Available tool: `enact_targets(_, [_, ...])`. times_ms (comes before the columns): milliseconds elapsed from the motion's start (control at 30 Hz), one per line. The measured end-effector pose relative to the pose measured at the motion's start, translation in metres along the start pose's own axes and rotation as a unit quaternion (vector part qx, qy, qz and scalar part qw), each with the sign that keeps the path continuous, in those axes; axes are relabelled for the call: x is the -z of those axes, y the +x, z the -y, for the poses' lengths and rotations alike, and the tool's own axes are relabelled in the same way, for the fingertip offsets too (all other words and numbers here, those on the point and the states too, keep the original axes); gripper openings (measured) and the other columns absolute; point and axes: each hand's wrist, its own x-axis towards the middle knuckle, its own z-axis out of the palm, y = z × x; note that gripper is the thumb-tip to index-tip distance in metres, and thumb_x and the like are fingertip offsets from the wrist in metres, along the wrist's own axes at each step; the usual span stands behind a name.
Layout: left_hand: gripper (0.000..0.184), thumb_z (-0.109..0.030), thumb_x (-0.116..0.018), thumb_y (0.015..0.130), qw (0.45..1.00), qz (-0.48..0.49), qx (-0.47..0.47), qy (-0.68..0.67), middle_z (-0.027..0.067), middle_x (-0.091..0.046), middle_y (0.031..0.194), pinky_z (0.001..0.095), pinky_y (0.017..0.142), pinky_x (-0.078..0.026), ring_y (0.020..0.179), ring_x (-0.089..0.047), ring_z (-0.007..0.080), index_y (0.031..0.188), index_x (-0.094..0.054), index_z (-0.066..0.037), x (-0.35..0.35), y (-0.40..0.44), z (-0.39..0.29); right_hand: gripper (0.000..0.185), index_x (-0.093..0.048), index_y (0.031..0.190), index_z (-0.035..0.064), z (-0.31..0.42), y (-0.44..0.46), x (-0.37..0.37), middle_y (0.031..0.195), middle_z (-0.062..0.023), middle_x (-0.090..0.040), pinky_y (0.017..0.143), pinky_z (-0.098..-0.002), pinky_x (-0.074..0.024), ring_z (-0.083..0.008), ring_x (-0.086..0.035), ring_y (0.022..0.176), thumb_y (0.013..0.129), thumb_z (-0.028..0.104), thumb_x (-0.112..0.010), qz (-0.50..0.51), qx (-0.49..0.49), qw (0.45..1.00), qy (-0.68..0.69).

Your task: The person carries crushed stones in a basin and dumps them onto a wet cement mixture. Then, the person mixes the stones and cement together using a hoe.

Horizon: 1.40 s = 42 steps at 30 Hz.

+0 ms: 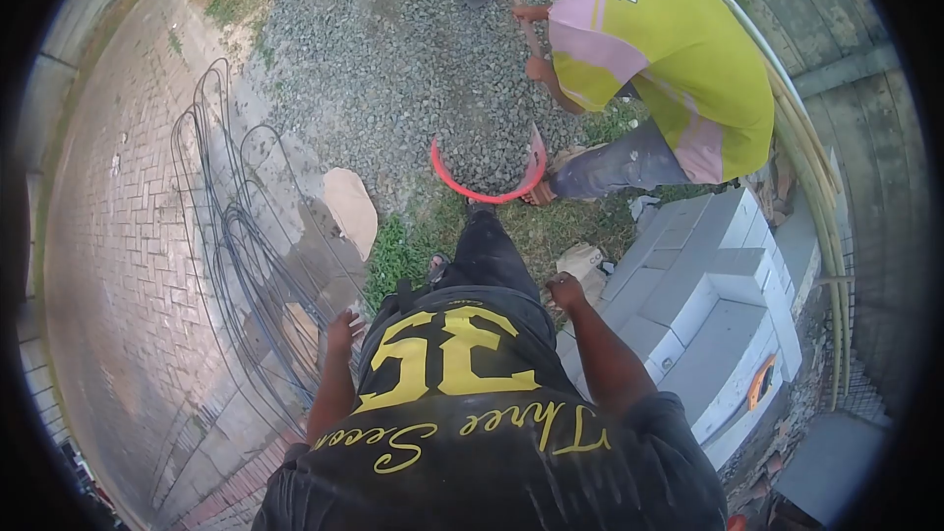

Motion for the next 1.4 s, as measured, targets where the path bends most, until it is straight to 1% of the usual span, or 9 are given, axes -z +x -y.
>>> enact_targets(100, [0.050, -0.025, -0.052, 0.089, 1.000, 0.011, -0.021, 0.001, 0.0103, -0.061, 0.108, 0.0344, 0.069, -0.047, 0.084, -0.060, 0.0206, 0.131, -0.039, -0.002, -0.003, 0.002, -0.018, 0.016, -0.056, 0.088, 0.0065, 0.001, 0.002, 0.006, 0.071, -0.0074, -0.061, 0.047, -0.0307, -0.0477, -0.0186, -0.061, 0.056, 0.078, 0.019, -0.059, -0.031, 0.016, 0.999, 0.027])
enact_targets(300, [0.051, -0.027, -0.053, 0.089, 0.996, 0.041, -0.076, 0.028, 0.0125, -0.059, 0.113, 0.0346, 0.075, -0.047, 0.091, -0.060, 0.0223, 0.131, -0.039, 0.000, -0.025, -0.005, -0.064, 0.015, -0.056, 0.096, 0.0099, -0.001, 0.007, 0.007, 0.079, -0.0062, -0.063, 0.054, -0.0316, -0.0491, -0.0187, -0.063, 0.061, 0.084, 0.019, -0.054, -0.031, -0.002, 1.000, -0.002])
enact_targets(567, [0.051, -0.028, -0.052, 0.091, 0.978, 0.117, -0.169, 0.022, 0.0156, -0.056, 0.119, 0.0362, 0.087, -0.046, 0.102, -0.058, 0.0256, 0.131, -0.039, 0.001, -0.087, -0.063, -0.150, 0.015, -0.056, 0.096, 0.0102, -0.004, -0.005, -0.006, 0.074, -0.0045, -0.060, 0.053, -0.0295, -0.0477, -0.0152, -0.058, 0.059, 0.084, 0.019, -0.055, -0.007, -0.011, 1.000, -0.015])
enact_targets(800, [0.055, -0.032, -0.053, 0.091, 0.882, 0.369, -0.293, 0.005, 0.0185, -0.053, 0.122, 0.0373, 0.092, -0.043, 0.107, -0.056, 0.0270, 0.130, -0.040, 0.003, -0.156, -0.215, -0.253, 0.021, -0.059, 0.092, 0.0053, -0.010, -0.005, -0.004, 0.078, -0.0061, -0.062, 0.048, -0.0300, -0.0474, -0.0176, -0.062, 0.059, 0.081, 0.023, -0.057, -0.017, 0.001, 1.000, -0.001])
enact_targets(933, [0.071, -0.039, -0.060, 0.085, 0.788, 0.549, -0.276, -0.032, 0.0263, -0.050, 0.122, 0.0396, 0.094, -0.041, 0.109, -0.055, 0.0308, 0.131, -0.035, 0.009, -0.172, -0.306, -0.295, 0.022, -0.058, 0.097, 0.0049, -0.019, 0.004, -0.007, 0.079, -0.0068, -0.062, 0.048, -0.0302, -0.0474, -0.0183, -0.061, 0.059, 0.081, 0.021, -0.056, -0.015, -0.010, 1.000, 0.003])
enact_targets(1000, [0.070, -0.037, -0.064, 0.083, 0.719, 0.623, -0.301, -0.064, 0.0239, -0.052, 0.117, 0.0382, 0.089, -0.044, 0.103, -0.057, 0.0278, 0.128, -0.037, 0.009, -0.182, -0.337, -0.303, 0.021, -0.057, 0.098, 0.0048, -0.053, 0.033, -0.009, 0.080, -0.0080, -0.062, 0.052, -0.0306, -0.0487, -0.0191, -0.062, 0.063, 0.082, 0.019, -0.055, 0.006, 0.286, 0.958, 0.011])
enact_targets(1067, [0.072, -0.042, -0.061, 0.082, 0.674, 0.670, -0.290, -0.111, 0.0239, -0.053, 0.116, 0.0384, 0.089, -0.044, 0.103, -0.057, 0.0283, 0.127, -0.037, 0.010, -0.190, -0.354, -0.302, 0.021, -0.057, 0.100, 0.0042, 0.003, -0.021, -0.006, 0.082, -0.0091, -0.062, 0.057, -0.0315, -0.0496, -0.0190, -0.062, 0.067, 0.083, 0.016, -0.055, -0.013, 0.021, 0.999, -0.040])
enact_targets(1233, [0.079, -0.053, -0.054, 0.081, 0.645, 0.698, -0.263, -0.168, 0.0239, -0.053, 0.116, 0.0389, 0.089, -0.043, 0.103, -0.057, 0.0293, 0.127, -0.038, 0.010, -0.198, -0.363, -0.298, 0.024, -0.057, 0.099, 0.0024, -0.011, -0.033, -0.005, 0.080, -0.0093, -0.062, 0.060, -0.0303, -0.0489, -0.0169, -0.060, 0.065, 0.082, 0.019, -0.056, -0.031, 0.006, 0.999, 0.011])
enact_targets(1400, [0.088, -0.064, -0.047, 0.080, 0.687, 0.657, -0.273, -0.148, 0.0239, -0.054, 0.115, 0.0393, 0.088, -0.043, 0.103, -0.057, 0.0304, 0.126, -0.040, 0.011, -0.198, -0.349, -0.303, 0.025, -0.059, 0.098, 0.0009, -0.019, -0.042, 0.001, 0.078, -0.0103, -0.064, 0.054, -0.0312, -0.0494, -0.0185, -0.061, 0.062, 0.081, 0.019, -0.059, -0.053, -0.020, 0.998, -0.021])
